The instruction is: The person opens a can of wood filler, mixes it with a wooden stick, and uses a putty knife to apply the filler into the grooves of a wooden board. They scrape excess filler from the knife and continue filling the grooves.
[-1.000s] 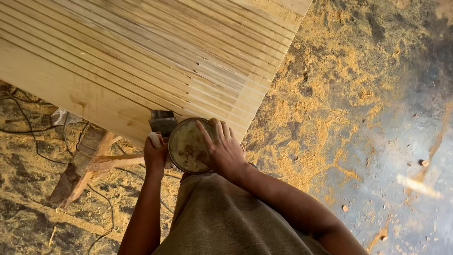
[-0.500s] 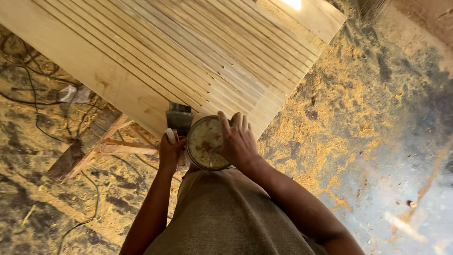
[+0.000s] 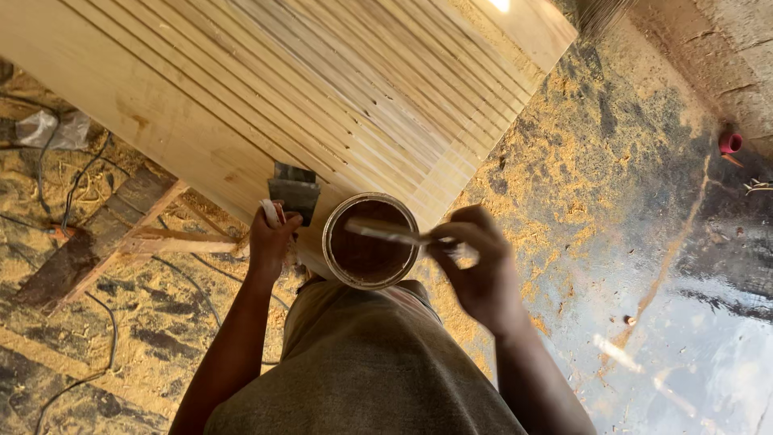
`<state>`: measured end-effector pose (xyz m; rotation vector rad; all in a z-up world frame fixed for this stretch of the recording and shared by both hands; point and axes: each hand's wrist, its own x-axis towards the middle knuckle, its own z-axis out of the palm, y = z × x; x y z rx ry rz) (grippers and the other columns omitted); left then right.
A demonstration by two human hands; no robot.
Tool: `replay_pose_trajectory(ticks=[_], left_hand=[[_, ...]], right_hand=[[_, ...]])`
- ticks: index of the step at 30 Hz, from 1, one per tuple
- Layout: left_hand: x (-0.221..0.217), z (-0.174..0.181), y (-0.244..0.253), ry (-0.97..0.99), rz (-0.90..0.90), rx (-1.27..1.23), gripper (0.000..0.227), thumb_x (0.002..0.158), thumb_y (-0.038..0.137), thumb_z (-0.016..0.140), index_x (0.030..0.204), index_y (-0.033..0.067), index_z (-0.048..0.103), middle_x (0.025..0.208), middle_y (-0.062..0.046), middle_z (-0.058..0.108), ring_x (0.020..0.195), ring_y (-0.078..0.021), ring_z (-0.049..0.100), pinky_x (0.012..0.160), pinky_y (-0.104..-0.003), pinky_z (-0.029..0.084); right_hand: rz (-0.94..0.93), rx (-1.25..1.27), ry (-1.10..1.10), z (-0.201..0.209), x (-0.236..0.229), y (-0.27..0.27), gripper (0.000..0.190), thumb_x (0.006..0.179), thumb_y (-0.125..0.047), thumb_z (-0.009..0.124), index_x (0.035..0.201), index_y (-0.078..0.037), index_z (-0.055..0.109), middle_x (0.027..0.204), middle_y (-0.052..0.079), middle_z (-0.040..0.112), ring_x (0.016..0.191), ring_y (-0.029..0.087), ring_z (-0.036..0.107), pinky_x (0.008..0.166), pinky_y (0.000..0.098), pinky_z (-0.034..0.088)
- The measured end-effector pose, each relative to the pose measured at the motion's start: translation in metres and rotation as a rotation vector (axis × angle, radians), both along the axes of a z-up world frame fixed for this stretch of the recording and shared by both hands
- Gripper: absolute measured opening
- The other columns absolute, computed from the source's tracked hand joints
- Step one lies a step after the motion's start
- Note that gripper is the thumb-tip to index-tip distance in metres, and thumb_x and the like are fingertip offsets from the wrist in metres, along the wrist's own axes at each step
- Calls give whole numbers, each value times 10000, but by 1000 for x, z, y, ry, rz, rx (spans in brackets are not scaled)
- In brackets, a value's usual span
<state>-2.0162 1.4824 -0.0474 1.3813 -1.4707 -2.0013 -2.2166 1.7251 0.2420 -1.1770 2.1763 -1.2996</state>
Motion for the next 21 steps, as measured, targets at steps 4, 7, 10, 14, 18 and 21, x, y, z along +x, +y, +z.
replay_pose_trajectory(ticks=[4, 7, 10, 14, 18, 21], left_hand=[[3, -6, -10, 72, 58, 122, 552, 873, 99, 761, 1369, 23, 532, 1057, -107, 714, 855, -144, 683, 721, -304, 581], [10, -11, -13, 112, 106, 238, 562, 874, 86, 750, 1387, 23, 530, 1011, -115, 701, 753, -168, 657, 647, -326, 564], [22, -18, -8, 165, 156, 328, 581, 869, 77, 750, 1400, 29, 520, 980, -111, 692, 703, -175, 653, 617, -333, 563], [30, -28, 0, 258, 247, 433, 635, 856, 51, 765, 1431, 46, 494, 946, -106, 674, 690, -172, 653, 597, -344, 566], [36, -28, 13, 377, 334, 423, 681, 862, 12, 759, 1463, 30, 439, 944, -107, 668, 719, -192, 655, 615, -359, 568], [45, -21, 17, 390, 355, 454, 671, 894, 59, 717, 1491, 60, 411, 969, -106, 690, 751, -191, 659, 643, -357, 569]], right_hand=[[-175, -40, 163, 6, -43, 15, 143, 906, 43, 758, 1039, 32, 706, 1087, 144, 655, 951, 204, 690, 804, 306, 612], [-168, 64, 274, -27, -78, 1, 136, 909, 20, 788, 1023, 32, 713, 1092, 154, 662, 960, 221, 697, 790, 320, 601], [-142, 271, 184, -88, -108, -43, 167, 840, -63, 834, 966, -23, 733, 1042, 115, 673, 872, 215, 701, 705, 322, 621], [88, 315, 298, -161, -135, -118, 140, 815, -74, 854, 909, -54, 752, 1011, 120, 663, 933, 282, 684, 811, 398, 581], [206, 283, 515, -204, -136, -184, 156, 813, -73, 863, 887, -38, 730, 1036, 138, 657, 1063, 350, 625, 874, 442, 542], [378, 291, 550, -222, -118, -216, 179, 816, -100, 863, 931, -57, 734, 1072, 112, 669, 1093, 327, 615, 944, 432, 548]])
